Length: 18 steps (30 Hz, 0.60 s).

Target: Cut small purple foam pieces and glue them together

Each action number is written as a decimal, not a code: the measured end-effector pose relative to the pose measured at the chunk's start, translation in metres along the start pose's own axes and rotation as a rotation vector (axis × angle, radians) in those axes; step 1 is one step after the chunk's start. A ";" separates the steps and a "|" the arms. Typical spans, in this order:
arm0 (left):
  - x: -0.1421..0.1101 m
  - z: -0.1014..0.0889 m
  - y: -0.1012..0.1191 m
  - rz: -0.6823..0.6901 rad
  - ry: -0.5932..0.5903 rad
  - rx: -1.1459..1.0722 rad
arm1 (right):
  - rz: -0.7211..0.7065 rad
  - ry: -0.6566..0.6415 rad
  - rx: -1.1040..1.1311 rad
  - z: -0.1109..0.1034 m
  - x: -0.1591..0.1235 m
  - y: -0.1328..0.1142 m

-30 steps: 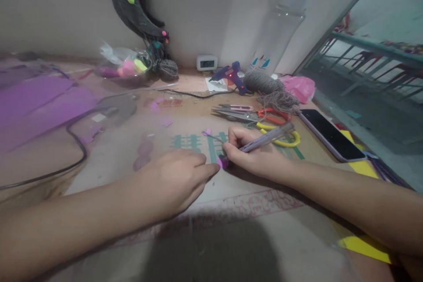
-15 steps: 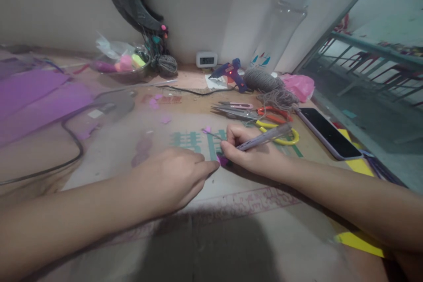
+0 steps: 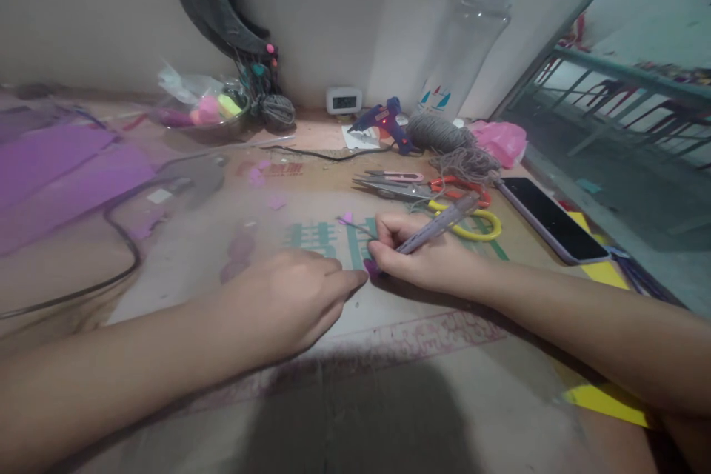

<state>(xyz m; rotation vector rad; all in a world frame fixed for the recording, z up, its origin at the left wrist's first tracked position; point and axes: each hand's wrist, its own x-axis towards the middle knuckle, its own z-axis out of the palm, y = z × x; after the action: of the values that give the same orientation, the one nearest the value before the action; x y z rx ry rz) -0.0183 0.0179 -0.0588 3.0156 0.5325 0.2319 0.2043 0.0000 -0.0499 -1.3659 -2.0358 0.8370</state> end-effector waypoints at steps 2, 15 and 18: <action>0.000 0.000 0.000 0.001 0.012 0.011 | 0.005 0.011 -0.018 0.000 0.000 0.000; 0.000 0.001 0.000 -0.003 0.001 0.012 | 0.010 0.040 -0.049 0.001 0.000 0.001; 0.000 0.000 0.001 -0.013 -0.012 0.006 | 0.009 0.037 -0.038 0.001 0.000 0.001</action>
<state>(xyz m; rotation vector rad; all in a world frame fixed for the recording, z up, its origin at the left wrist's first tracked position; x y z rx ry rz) -0.0181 0.0174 -0.0590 3.0168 0.5527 0.2113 0.2042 0.0001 -0.0509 -1.4019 -2.0278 0.7752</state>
